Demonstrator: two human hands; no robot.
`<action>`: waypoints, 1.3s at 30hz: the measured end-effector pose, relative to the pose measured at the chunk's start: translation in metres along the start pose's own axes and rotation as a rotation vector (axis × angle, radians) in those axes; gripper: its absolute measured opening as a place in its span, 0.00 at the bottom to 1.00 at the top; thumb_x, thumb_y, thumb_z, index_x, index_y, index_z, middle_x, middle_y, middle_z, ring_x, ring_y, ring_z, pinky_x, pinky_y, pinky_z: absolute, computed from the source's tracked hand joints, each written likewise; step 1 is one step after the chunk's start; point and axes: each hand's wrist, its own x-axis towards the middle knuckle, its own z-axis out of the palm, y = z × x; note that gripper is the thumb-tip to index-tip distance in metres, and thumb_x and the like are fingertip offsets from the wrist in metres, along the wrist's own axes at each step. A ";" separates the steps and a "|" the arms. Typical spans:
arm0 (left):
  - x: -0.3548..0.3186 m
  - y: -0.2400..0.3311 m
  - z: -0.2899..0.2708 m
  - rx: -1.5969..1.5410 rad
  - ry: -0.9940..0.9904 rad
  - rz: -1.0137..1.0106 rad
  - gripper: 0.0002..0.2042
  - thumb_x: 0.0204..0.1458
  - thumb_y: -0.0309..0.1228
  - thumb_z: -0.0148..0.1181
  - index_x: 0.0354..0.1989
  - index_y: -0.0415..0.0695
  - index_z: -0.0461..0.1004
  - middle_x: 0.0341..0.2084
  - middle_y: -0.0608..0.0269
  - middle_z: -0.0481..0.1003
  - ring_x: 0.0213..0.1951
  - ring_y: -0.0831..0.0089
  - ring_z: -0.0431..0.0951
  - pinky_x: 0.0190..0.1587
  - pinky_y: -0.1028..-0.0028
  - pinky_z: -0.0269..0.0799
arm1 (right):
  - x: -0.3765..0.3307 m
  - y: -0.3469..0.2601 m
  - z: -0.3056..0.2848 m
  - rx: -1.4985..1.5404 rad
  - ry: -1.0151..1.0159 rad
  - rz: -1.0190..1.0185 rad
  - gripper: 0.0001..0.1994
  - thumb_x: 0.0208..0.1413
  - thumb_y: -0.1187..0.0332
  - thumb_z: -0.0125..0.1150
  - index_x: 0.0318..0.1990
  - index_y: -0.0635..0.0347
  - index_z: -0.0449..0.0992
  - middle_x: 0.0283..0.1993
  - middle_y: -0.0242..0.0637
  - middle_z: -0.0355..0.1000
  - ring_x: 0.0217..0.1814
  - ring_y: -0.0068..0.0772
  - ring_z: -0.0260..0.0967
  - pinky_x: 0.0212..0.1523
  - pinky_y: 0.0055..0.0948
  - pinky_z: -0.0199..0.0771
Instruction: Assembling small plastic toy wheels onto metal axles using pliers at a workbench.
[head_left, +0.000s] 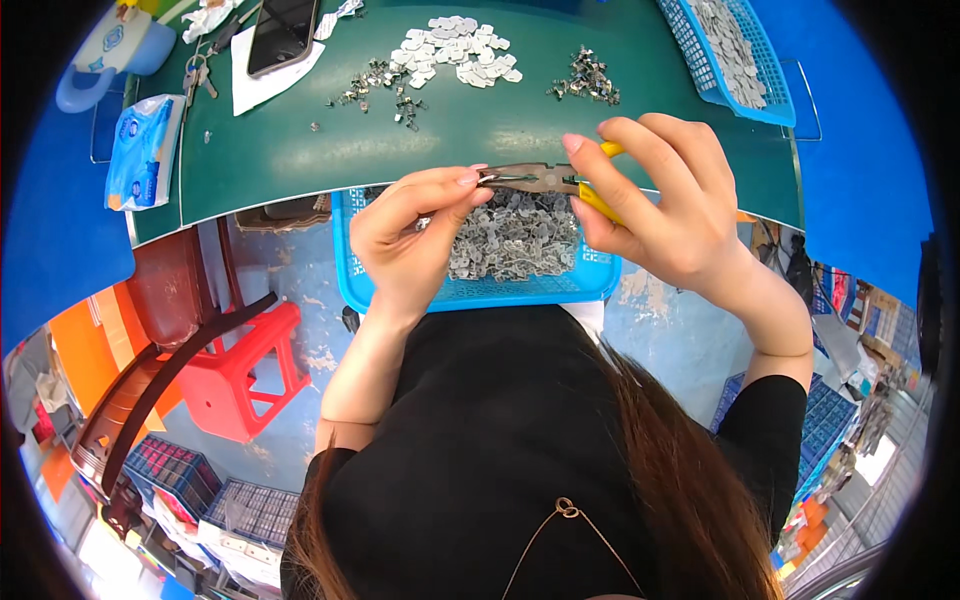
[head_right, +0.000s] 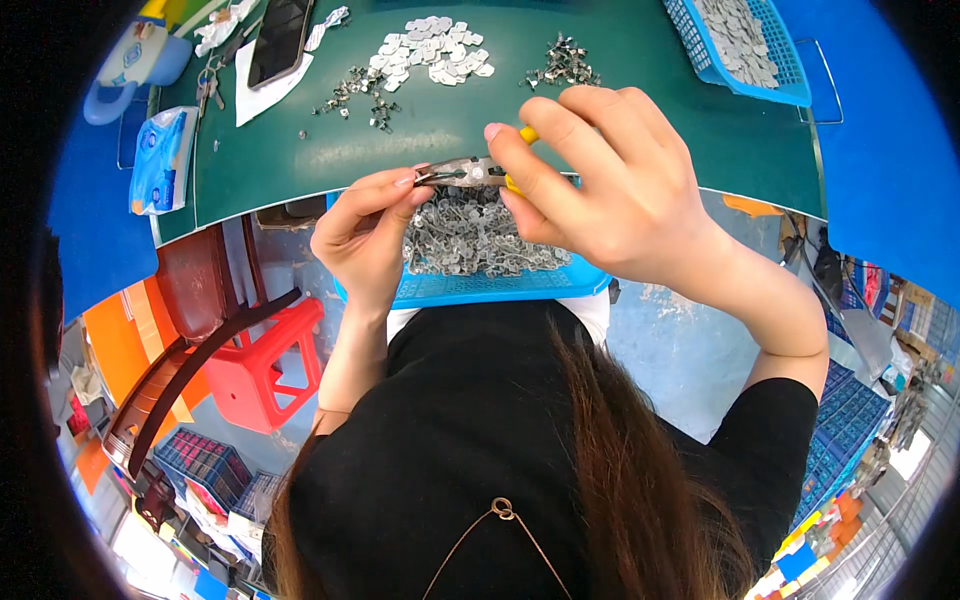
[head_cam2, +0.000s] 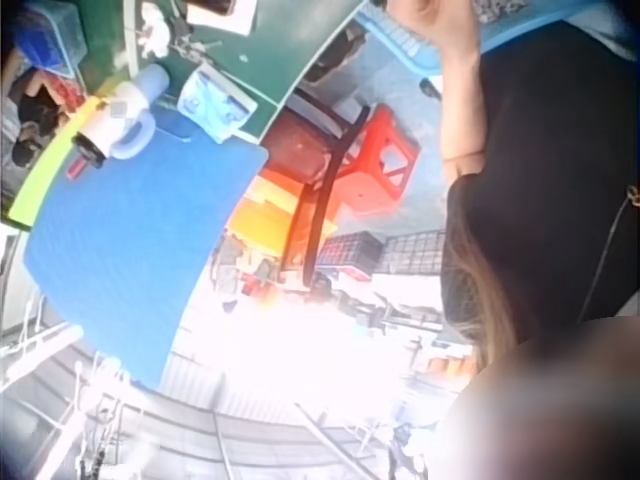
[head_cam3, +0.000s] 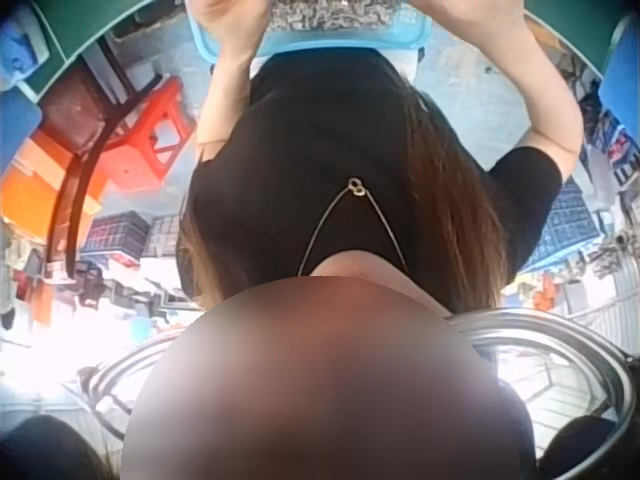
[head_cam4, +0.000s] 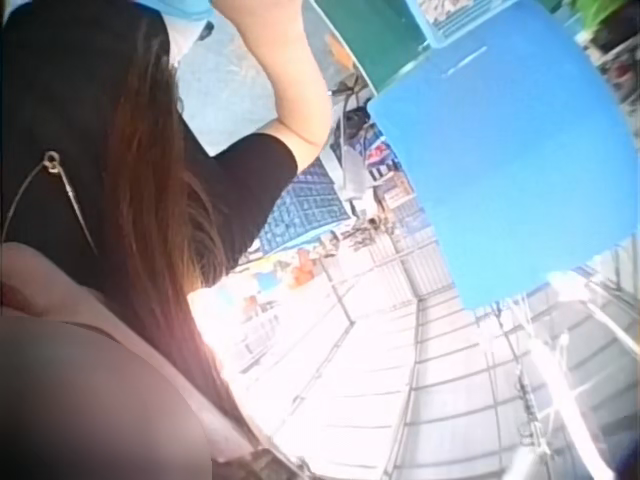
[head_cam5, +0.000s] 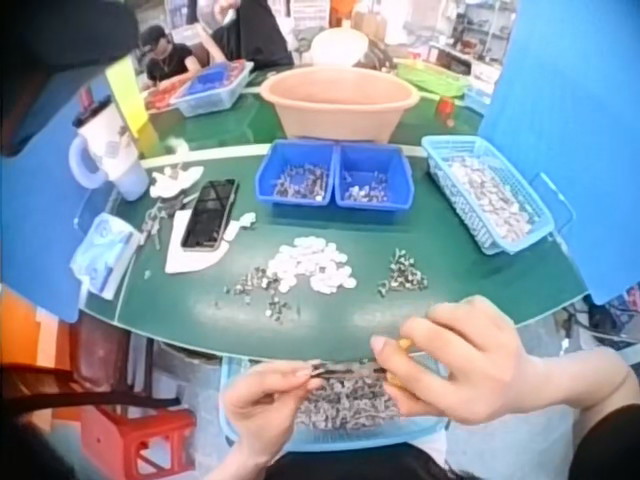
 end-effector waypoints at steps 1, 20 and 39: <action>0.001 0.001 0.000 0.029 -0.005 0.011 0.07 0.45 0.11 0.61 0.32 0.33 0.77 0.33 0.51 0.78 0.37 0.67 0.80 0.40 0.74 0.79 | 0.000 0.000 0.000 -0.002 0.001 0.002 0.23 0.30 0.71 0.69 0.42 0.60 0.78 0.40 0.40 0.70 0.37 0.40 0.67 0.34 0.33 0.69; -0.004 0.000 0.001 0.190 -0.018 0.135 0.07 0.45 0.12 0.62 0.32 0.35 0.78 0.31 0.50 0.79 0.33 0.67 0.82 0.38 0.75 0.80 | 0.003 -0.002 -0.006 -0.021 -0.030 -0.131 0.16 0.36 0.69 0.67 0.36 0.65 0.77 0.35 0.41 0.69 0.31 0.38 0.66 0.28 0.30 0.70; -0.007 0.000 -0.006 0.068 -0.119 0.023 0.08 0.44 0.11 0.62 0.32 0.35 0.77 0.34 0.49 0.79 0.37 0.66 0.81 0.39 0.74 0.79 | -0.013 -0.003 -0.001 0.089 0.022 -0.056 0.19 0.34 0.69 0.69 0.39 0.64 0.77 0.37 0.41 0.69 0.31 0.38 0.66 0.27 0.31 0.69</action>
